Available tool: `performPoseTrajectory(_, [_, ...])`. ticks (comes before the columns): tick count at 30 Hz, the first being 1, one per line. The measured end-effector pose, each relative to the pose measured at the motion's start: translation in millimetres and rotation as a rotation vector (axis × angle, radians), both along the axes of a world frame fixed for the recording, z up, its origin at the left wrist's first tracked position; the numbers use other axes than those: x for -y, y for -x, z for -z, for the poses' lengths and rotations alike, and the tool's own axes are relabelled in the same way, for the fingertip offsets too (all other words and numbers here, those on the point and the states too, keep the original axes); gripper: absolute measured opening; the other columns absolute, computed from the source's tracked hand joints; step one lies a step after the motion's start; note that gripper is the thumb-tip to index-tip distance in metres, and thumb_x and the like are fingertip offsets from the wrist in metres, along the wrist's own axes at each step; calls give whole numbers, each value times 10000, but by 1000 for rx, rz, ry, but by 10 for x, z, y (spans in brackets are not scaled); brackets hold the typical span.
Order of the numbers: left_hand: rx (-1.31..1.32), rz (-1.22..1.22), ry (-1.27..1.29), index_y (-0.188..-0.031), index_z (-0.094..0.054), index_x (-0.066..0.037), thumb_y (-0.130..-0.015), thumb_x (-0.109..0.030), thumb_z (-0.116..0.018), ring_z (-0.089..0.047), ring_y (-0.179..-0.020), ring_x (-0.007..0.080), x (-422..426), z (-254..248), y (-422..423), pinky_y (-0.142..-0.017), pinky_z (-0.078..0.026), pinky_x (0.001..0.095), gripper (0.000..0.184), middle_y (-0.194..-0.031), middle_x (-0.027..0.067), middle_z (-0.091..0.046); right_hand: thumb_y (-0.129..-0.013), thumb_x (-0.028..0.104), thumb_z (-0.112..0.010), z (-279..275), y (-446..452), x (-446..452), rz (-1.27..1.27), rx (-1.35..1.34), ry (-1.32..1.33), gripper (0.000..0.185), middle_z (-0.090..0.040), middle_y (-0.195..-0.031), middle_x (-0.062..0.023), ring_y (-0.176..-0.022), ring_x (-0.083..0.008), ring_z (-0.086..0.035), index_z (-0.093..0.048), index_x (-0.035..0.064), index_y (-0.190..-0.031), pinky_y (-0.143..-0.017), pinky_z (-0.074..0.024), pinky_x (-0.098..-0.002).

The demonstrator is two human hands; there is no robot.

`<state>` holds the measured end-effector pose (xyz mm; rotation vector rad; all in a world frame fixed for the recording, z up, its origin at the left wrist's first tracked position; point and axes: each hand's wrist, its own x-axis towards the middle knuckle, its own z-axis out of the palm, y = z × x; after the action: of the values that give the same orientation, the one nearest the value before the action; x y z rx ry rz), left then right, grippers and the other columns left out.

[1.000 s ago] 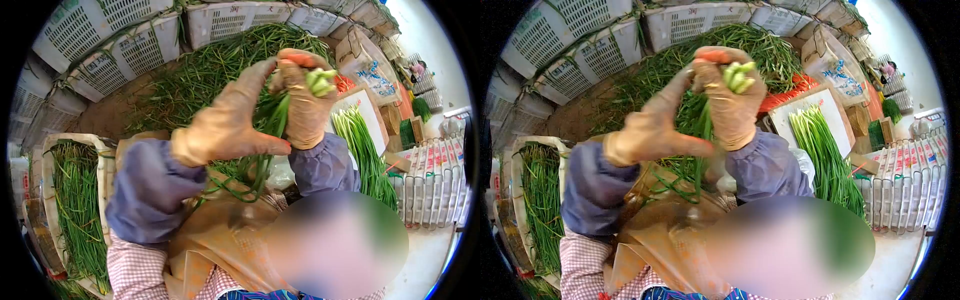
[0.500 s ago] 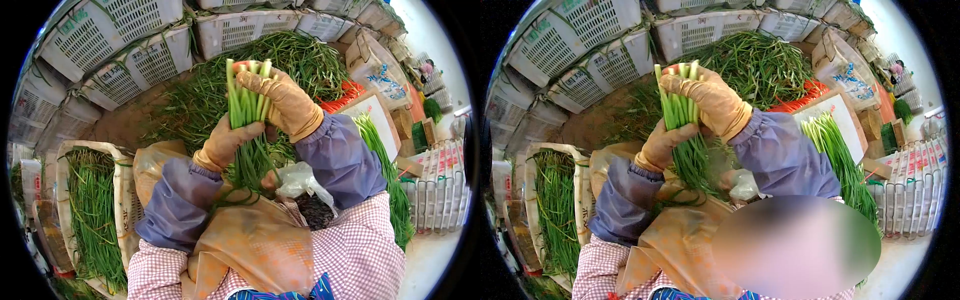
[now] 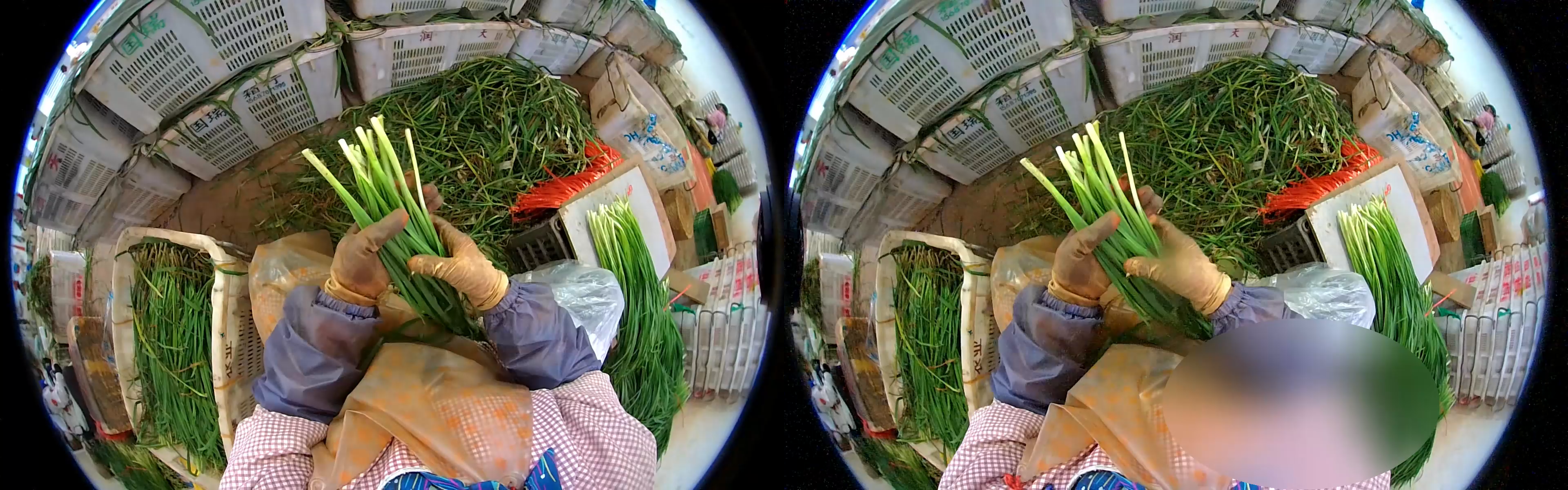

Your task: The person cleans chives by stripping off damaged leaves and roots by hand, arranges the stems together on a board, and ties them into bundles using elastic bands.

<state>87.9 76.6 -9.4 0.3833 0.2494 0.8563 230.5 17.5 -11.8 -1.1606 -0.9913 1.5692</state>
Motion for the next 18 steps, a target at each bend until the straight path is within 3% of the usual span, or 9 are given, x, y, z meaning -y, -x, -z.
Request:
performPoseTrajectory(1, [1,3,-2,-1320,-416,-20,-817,-44,-619,-500,-1169,278,-3,1,23,-971,-432,407,543,-1231,160,-533,-744,158,-738,7,-28,8,3,1,-2,643,-562,-1124,-118,-1021,-196,-534,-415,-24,-1269,-892,-430,-310])
performPoseTrajectory(3, [-178,42,-230,-1330,-385,-10,-832,-84,-607,-479,-1193,322,-20,10,96,-1017,-398,430,551,-1273,191,-494,-777,172,-704,38,-89,28,-223,94,253,402,-625,-971,-85,-880,-175,-571,-558,4,-1112,-787,-462,-318])
performPoseTrajectory(5, [-199,58,-249,-1349,-380,-39,-815,-69,-631,-506,-1159,288,-44,-29,133,-967,-436,413,591,-1244,161,-523,-789,212,-691,40,-46,96,-210,76,195,312,-637,-906,-88,-839,-177,-580,-611,28,-1027,-735,-466,-325])
performPoseTrajectory(7, [2,95,-65,-1366,-362,-73,-820,-80,-632,-526,-1130,289,-44,-110,157,-915,-476,417,610,-1221,159,-537,-778,231,-704,51,-21,108,-236,237,89,335,-641,-904,-89,-838,-180,-581,-611,27,-1027,-735,-466,-330])
performPoseTrajectory(8, [-24,94,-71,-1367,-362,-93,-824,-100,-634,-544,-1102,291,-11,-142,146,-860,-508,416,608,-1208,164,-541,-765,262,-716,71,9,119,-253,177,178,456,-615,-1033,-98,-896,-201,-580,-563,28,-1126,-783,-470,-345])
performPoseTrajectory(9, [-108,76,-88,-1341,-385,-74,-821,-120,-642,-560,-1075,302,0,-125,131,-849,-514,423,582,-1215,168,-532,-765,262,-716,82,51,144,-255,174,179,456,-615,-1033,-98,-896,-201,-580,-563,28,-1126,-783,-470,-345])
performPoseTrajectory(11, [-103,140,-28,-1310,-411,-57,-822,-134,-644,-580,-1040,303,-7,-91,144,-846,-515,420,547,-1195,168,-544,-729,273,-767,98,112,200,-182,-194,59,531,-608,-1010,-57,-905,-154,-588,-553,10,-1137,-768,-493,-308])
performPoseTrajectory(14, [33,168,-1,-1295,-425,-48,-821,-143,-646,-590,-1021,305,59,-162,128,-851,-512,421,531,-1158,167,-569,-722,361,-765,66,120,234,-222,-382,125,696,-569,-1102,-67,-999,-177,-557,-460,23,-1250,-835,-471,-317])
performPoseTrajectory(18, [-58,168,-46,-1296,-433,-50,-824,-124,-645,-592,-1001,294,106,-162,190,-836,-514,414,523,-1083,155,-597,-733,373,-755,57,118,267,-316,-448,203,760,-552,-1116,-74,-1017,-196,-548,-396,27,-1307,-870,-455,-317])
